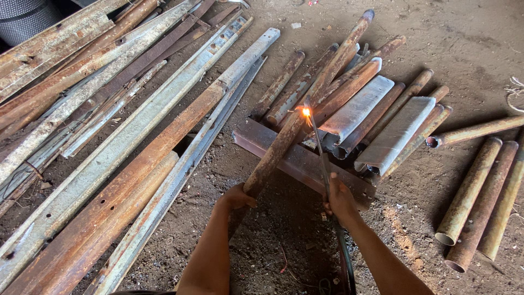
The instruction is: The person cuts metal pipes using a cutting torch, holding and turning the pipes by hand.
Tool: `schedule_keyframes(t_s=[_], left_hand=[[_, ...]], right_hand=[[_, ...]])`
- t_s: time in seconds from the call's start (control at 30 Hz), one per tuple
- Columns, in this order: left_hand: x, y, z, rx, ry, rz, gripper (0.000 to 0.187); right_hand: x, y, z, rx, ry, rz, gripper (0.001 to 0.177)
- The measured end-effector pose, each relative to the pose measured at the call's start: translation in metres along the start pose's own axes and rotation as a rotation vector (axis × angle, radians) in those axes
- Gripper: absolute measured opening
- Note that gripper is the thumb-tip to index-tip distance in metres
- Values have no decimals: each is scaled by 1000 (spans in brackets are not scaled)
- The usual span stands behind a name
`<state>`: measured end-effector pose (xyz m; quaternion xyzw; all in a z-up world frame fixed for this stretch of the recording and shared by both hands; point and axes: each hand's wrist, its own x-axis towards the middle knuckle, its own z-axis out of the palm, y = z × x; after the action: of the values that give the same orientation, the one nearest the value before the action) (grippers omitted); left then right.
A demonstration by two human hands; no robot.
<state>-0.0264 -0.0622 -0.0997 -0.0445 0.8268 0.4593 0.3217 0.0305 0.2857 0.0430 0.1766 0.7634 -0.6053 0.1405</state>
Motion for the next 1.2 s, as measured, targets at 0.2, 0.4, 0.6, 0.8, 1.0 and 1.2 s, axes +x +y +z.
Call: schedule_keyframes(t_s=[0.2, 0.4, 0.6, 0.8, 1.0, 1.2], left_hand=[[4, -4, 1, 13, 3, -28, 90], [15, -14, 2, -69, -19, -17, 90], [10, -9, 2, -49, -30, -18, 84], [2, -4, -2, -18, -43, -37, 84], [9, -10, -2, -37, -38, 10, 88], [24, -25, -3, -160, -70, 22, 86]], right_hand=[[-1, 2, -2, -33, -4, -28, 69], [-2, 0, -2, -16, 9, 5, 68], [-3, 0, -3, -26, 11, 14, 71], [-3, 1, -3, -25, 18, 7, 69], [-2, 2, -4, 5, 18, 41, 64], [1, 4, -5, -1, 21, 24, 65]])
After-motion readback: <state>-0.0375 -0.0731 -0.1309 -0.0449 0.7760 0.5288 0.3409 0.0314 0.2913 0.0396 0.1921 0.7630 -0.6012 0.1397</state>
